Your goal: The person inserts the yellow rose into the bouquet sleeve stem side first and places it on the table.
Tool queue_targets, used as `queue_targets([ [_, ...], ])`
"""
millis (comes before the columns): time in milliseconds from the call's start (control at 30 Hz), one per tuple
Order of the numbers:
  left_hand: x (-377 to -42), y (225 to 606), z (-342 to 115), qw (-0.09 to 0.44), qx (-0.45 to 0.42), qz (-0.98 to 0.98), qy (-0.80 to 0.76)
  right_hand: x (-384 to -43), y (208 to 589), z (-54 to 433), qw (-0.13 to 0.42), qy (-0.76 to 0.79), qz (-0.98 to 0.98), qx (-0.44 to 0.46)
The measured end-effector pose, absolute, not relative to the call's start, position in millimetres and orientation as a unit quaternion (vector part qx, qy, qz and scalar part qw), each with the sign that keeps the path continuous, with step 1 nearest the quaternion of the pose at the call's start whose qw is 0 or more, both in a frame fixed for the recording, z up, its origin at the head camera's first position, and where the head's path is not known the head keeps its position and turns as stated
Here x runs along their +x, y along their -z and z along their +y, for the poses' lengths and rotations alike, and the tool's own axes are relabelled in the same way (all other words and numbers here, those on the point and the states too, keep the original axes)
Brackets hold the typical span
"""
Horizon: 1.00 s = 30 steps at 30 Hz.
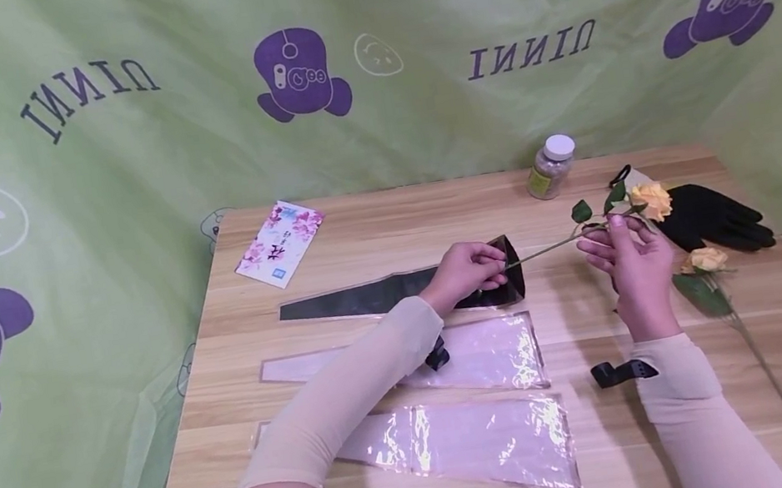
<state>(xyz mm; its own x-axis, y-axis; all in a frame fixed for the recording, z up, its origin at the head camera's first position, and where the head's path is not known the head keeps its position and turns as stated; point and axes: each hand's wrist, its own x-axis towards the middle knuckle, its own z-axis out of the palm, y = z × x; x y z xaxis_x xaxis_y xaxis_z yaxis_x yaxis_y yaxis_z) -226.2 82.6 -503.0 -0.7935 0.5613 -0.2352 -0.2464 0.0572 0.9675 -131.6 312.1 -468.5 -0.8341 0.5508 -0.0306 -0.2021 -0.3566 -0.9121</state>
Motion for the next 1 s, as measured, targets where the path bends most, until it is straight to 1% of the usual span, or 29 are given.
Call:
queue_targets([
  [300,-227.9,503.8,83.9,0.296,0.124,0.657,-0.682,-130.6,469.6,315.5,0.242,-0.786,-0.542,-0.173],
  [567,-228.5,500.0,83.5,0.302,0.132,0.65,-0.685,-131.4,476.9,308.6,0.215,-0.789,-0.549,-0.173],
  [767,-228.2,496.3,82.7,0.303,0.134,0.645,-0.689,-130.3,482.4,301.5,0.181,-0.775,-0.582,-0.167],
  [1000,-227.1,494.6,84.4,0.307,0.129,0.637,-0.695,-130.5,485.1,303.3,0.208,-0.792,-0.558,-0.136],
])
